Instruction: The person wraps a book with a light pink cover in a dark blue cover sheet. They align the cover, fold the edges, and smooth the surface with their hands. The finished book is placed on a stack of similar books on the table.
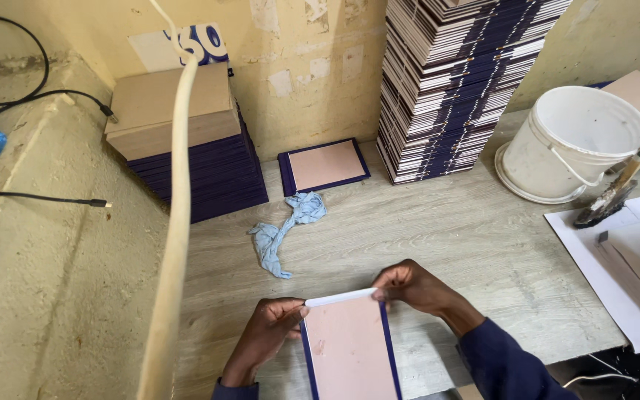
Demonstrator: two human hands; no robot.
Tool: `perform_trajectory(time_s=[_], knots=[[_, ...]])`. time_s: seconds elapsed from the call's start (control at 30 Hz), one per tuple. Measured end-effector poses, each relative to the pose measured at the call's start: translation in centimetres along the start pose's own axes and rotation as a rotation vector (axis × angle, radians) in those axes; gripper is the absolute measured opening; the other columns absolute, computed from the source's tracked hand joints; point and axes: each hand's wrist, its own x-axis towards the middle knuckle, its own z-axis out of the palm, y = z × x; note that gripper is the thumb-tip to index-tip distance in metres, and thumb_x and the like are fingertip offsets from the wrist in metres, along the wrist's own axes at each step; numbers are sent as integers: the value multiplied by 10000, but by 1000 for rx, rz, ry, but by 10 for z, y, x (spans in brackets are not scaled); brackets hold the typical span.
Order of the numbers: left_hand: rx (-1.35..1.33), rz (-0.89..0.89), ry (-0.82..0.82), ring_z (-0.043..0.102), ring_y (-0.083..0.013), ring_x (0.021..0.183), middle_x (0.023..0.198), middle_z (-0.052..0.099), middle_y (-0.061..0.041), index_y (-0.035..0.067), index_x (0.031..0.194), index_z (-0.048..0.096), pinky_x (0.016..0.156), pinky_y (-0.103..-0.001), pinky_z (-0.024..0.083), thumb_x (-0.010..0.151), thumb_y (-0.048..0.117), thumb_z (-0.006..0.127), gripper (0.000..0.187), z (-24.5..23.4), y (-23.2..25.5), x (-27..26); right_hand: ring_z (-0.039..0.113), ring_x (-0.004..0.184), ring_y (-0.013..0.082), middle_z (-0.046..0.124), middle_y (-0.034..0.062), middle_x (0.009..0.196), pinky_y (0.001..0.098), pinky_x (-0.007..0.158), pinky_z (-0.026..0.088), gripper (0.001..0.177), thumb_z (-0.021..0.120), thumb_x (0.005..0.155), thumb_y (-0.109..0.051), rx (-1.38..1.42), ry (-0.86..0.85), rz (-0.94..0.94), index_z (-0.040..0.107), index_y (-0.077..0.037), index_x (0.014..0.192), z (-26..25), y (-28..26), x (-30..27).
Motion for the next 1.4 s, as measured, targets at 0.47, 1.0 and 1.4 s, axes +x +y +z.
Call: perform_trajectory(time_s=[0.47,1.0,1.4], knots=[[1113,598,574,640,-288,808,1016,664,-41,166,1043,672,742,-454,481,784,41,715,291,38,-88,81,589,920,317,654,83,969,428,811,457,487,857,814,-604,-1172,250,-308,692,-163,940,37,53,59],[1146,629,781,511,-418,1400,1457,619,-161,149,1412,699,1130,-628,380,875,216,658,543,89,-48,22,433,1564,359,534,178,1638,456,1264,396,443,627,1052,-47,-974,-348,-644,641,-119,1489,122,-33,175],[1097,721,752,620,-398,1058,1194,704,-216,42,1314,738,1042,-551,470,897,166,663,441,88,-41,22,686,826,208,741,25,874,360,737,525,88,831,935,-66,-856,-460,-430,810,-122,870,18,-29,90]])
